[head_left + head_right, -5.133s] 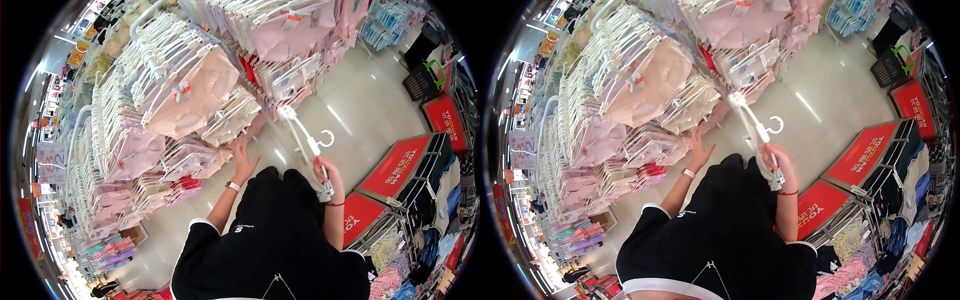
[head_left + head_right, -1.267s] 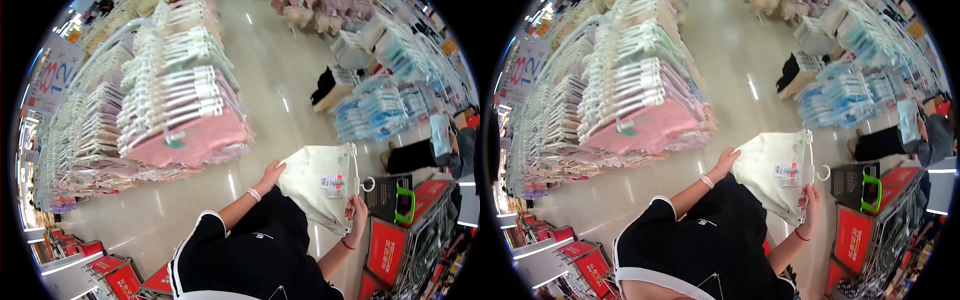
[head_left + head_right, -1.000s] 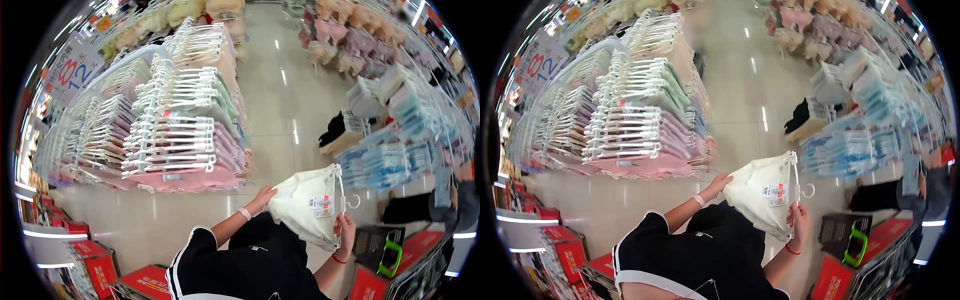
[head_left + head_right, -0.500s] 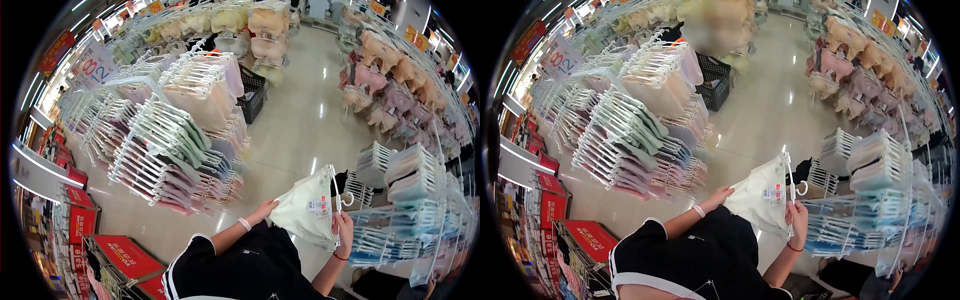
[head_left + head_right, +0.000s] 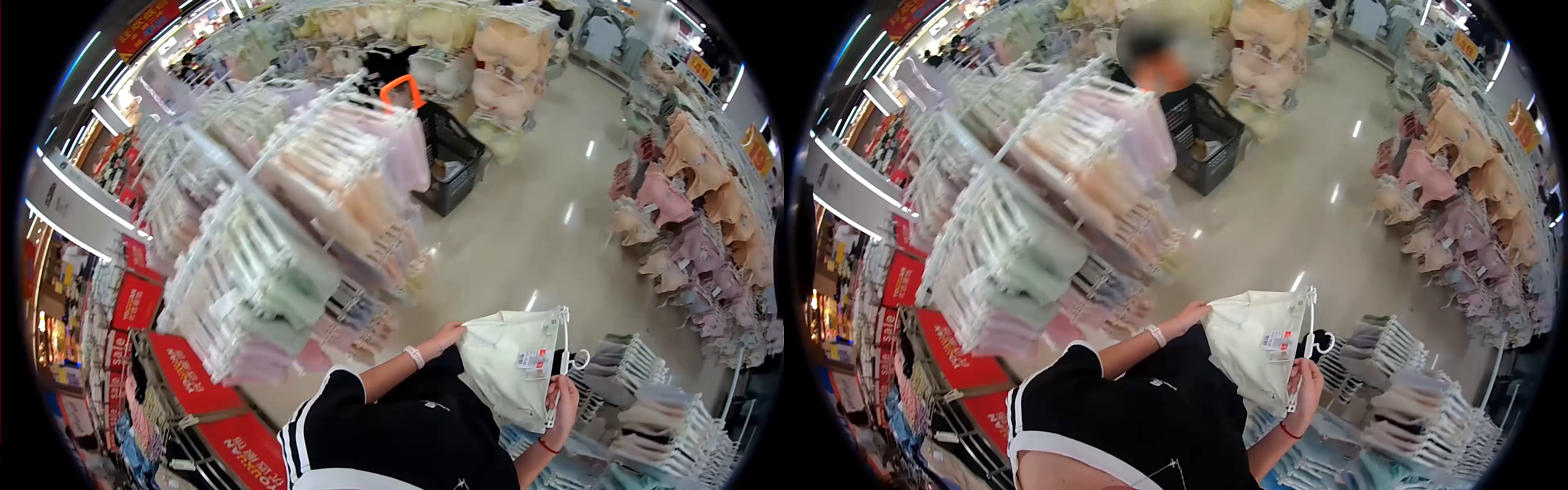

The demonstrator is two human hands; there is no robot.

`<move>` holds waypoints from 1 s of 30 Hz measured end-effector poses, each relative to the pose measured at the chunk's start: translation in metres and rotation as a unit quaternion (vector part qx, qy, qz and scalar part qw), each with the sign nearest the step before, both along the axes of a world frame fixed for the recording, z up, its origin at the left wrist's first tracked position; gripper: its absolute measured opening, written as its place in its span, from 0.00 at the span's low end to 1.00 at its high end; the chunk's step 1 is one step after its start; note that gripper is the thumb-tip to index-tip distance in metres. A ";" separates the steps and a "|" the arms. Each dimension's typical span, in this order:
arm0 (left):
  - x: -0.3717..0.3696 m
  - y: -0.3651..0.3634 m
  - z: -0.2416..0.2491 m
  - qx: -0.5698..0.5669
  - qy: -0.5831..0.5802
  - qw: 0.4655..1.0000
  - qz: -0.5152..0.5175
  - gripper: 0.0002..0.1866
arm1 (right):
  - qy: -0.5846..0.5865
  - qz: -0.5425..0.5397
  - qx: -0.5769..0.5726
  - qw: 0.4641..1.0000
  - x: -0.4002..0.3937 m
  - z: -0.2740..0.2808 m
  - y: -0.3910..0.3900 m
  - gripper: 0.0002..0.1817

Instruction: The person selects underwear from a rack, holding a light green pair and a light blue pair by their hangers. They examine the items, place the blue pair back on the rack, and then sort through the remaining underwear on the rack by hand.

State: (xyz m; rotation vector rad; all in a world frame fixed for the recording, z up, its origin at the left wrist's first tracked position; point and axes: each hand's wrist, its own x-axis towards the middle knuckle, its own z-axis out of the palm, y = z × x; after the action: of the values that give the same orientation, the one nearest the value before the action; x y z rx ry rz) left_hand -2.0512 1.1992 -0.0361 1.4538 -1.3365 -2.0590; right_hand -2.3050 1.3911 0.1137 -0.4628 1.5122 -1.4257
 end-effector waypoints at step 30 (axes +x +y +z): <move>-0.161 -0.380 -0.023 -0.008 0.010 0.900 0.435 0.16 | 0.058 0.428 0.057 0.900 -0.177 0.007 -0.649 0.11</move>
State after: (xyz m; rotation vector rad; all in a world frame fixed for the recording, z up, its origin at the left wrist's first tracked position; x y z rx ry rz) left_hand -2.2120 0.8192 -0.0592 1.6027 -0.5002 -1.4398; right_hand -2.4824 0.7422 0.1209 -1.0021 1.2187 -0.6166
